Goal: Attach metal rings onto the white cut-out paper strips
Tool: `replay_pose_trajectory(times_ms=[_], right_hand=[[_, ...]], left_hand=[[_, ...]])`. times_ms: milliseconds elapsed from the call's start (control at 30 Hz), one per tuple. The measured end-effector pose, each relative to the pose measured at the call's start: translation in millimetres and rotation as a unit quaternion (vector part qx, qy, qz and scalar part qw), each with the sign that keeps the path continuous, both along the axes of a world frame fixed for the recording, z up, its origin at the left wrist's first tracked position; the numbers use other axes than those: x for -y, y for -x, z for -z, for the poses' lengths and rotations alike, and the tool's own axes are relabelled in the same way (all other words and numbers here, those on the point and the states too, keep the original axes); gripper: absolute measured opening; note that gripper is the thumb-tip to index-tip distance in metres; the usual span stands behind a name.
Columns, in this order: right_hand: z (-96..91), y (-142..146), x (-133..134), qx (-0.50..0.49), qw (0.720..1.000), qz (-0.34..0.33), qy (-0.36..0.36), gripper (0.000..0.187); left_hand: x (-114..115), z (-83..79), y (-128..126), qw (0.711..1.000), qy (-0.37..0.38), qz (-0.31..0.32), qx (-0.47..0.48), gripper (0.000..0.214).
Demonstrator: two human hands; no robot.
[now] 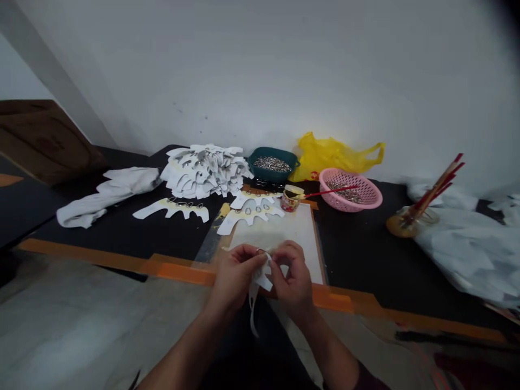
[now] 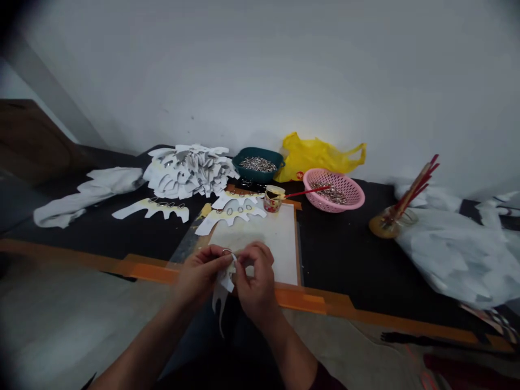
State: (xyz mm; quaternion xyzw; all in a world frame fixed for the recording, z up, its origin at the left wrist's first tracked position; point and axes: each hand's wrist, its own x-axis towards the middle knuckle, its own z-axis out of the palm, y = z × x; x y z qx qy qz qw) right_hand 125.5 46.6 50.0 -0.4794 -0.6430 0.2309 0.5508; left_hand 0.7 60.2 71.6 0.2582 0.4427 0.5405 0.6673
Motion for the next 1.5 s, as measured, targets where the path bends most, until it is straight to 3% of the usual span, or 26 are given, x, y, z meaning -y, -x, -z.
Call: replay_pose_trajectory(times_ms=[100,233,300,433,500,733,1000,1167,1333,1500], right_hand=[[-1.9,0.1,-1.0,0.073,0.997,0.012,-0.012,0.017],[-7.0,0.7,-4.2,0.079,0.997,0.007,0.009,0.032],[-6.8,2.5,-4.2,0.062,0.998,-0.005,0.024,0.028],[-1.5,6.6,0.2,-0.045,0.998,-0.031,0.040,0.015],[0.1,7.2,2.2,-0.061,0.997,-0.033,0.039,0.013],[-8.5,1.5,1.6,0.018,0.999,-0.016,0.035,0.030],[-6.2,4.5,3.9,-0.061,0.994,0.011,0.090,0.012],[-14.1,-1.6,3.8,0.027,0.998,-0.021,0.051,0.006],[-17.4,-5.8,4.8,0.095,0.995,0.005,0.015,0.007],[-23.3,-6.8,3.8,0.172,0.985,-0.013,-0.018,0.010]], left_hand=[[2.2,4.8,4.2,0.995,-0.031,-0.032,-0.092,0.021],[5.9,6.2,3.2,0.982,-0.070,-0.026,-0.172,0.018],[6.3,5.8,1.9,0.983,-0.074,-0.020,-0.168,0.016],[3.9,5.0,4.3,0.999,-0.029,0.013,-0.033,0.018],[3.2,4.3,6.9,1.000,-0.018,0.016,-0.008,0.018],[8.2,-0.3,4.7,0.987,-0.065,-0.018,-0.147,0.016],[9.7,-1.3,1.2,0.983,-0.084,0.005,-0.163,0.014],[10.5,2.7,0.6,0.966,-0.143,-0.005,-0.217,0.011],[14.3,3.8,-2.2,0.941,-0.194,-0.014,-0.278,0.010],[17.1,1.8,-1.5,0.936,-0.188,0.003,-0.296,0.012]])
